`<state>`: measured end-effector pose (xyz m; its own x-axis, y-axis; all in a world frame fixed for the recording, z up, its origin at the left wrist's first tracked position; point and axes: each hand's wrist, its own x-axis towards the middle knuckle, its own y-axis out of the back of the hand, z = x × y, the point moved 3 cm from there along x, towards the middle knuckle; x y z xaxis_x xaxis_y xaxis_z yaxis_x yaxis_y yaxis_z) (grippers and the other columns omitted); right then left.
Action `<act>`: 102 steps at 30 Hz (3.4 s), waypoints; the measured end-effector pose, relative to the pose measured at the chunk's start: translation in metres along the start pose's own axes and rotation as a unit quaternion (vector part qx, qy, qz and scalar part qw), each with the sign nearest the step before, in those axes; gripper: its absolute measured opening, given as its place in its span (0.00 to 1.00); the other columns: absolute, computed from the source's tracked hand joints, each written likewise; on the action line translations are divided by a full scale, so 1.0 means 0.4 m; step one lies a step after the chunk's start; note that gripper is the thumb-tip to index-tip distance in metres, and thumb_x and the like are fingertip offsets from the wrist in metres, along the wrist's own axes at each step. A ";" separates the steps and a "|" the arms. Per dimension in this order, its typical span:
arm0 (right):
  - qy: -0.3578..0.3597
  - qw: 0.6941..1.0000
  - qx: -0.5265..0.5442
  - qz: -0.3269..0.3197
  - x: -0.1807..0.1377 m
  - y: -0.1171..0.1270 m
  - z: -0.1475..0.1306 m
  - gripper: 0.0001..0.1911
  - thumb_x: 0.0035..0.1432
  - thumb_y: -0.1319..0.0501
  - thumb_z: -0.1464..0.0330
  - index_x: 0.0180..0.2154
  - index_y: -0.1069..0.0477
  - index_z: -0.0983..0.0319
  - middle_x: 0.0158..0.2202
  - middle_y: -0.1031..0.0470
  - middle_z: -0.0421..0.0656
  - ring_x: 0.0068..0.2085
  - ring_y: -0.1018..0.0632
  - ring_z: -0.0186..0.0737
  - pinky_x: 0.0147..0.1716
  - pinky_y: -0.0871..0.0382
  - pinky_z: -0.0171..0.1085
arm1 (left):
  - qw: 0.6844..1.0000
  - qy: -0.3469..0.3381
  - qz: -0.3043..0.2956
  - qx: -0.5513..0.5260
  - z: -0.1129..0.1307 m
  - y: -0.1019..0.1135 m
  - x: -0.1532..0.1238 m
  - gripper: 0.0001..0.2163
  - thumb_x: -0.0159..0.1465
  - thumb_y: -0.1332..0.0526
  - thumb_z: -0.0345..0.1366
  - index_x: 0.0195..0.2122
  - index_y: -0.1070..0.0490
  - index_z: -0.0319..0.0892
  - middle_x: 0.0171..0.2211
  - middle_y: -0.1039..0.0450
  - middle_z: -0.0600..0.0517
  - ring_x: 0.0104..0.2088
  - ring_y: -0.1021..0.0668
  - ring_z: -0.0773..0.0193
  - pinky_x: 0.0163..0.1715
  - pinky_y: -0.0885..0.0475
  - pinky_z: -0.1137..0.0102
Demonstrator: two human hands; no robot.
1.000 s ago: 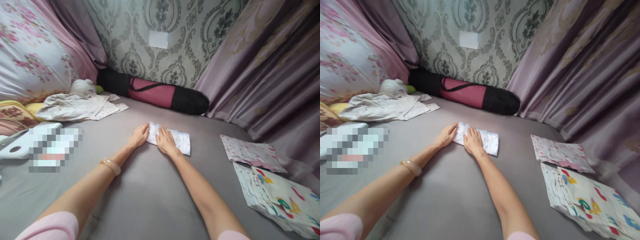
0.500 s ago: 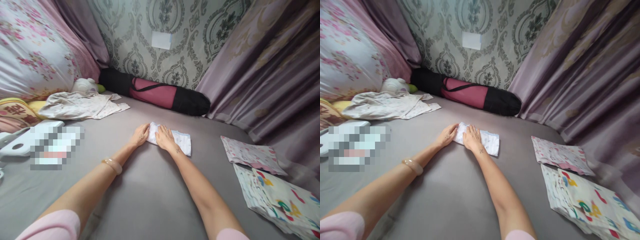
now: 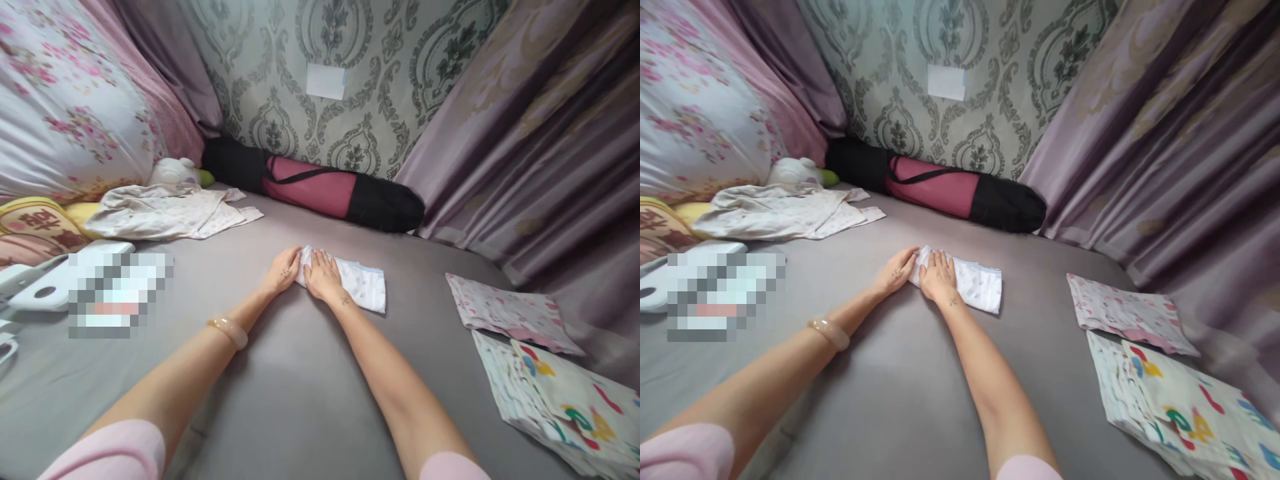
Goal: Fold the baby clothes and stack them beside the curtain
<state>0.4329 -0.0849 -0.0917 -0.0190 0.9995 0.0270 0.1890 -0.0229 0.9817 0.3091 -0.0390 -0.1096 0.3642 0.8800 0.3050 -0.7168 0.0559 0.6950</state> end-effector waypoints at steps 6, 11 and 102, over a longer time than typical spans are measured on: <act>0.033 0.999 0.013 0.007 0.001 0.014 -0.051 0.32 0.70 0.60 0.64 0.69 0.51 0.75 0.71 0.52 0.55 0.71 0.51 0.50 0.68 0.62 0.48 | 0.998 0.040 0.022 -0.035 0.013 0.014 -0.004 0.23 0.71 0.57 0.43 0.58 0.33 0.37 0.59 0.30 0.42 0.61 0.29 0.57 0.64 0.38 0.61; 0.033 0.999 0.022 -0.026 -0.002 -0.018 -0.075 0.34 0.70 0.60 0.62 0.70 0.54 0.75 0.73 0.58 0.53 0.72 0.55 0.48 0.69 0.63 0.48 | 0.995 0.067 0.037 -0.069 0.014 0.023 -0.005 0.24 0.72 0.59 0.45 0.59 0.33 0.39 0.60 0.30 0.43 0.61 0.30 0.57 0.64 0.38 0.60; -0.005 0.825 0.537 0.175 -0.254 0.248 0.434 0.20 0.44 0.32 0.62 0.40 0.20 0.62 0.39 0.19 0.42 0.43 0.23 0.40 0.47 0.33 0.37 | 0.974 -0.019 -0.066 -0.216 0.247 0.198 0.092 0.18 0.49 0.32 0.45 0.39 0.26 0.42 0.37 0.24 0.50 0.38 0.25 0.60 0.40 0.29 0.67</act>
<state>0.6242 -0.1847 -0.0297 0.2278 0.9365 0.2668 0.9427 -0.2806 0.1803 0.3247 -0.0488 0.0210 0.4855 0.8342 0.2617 -0.8427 0.3669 0.3940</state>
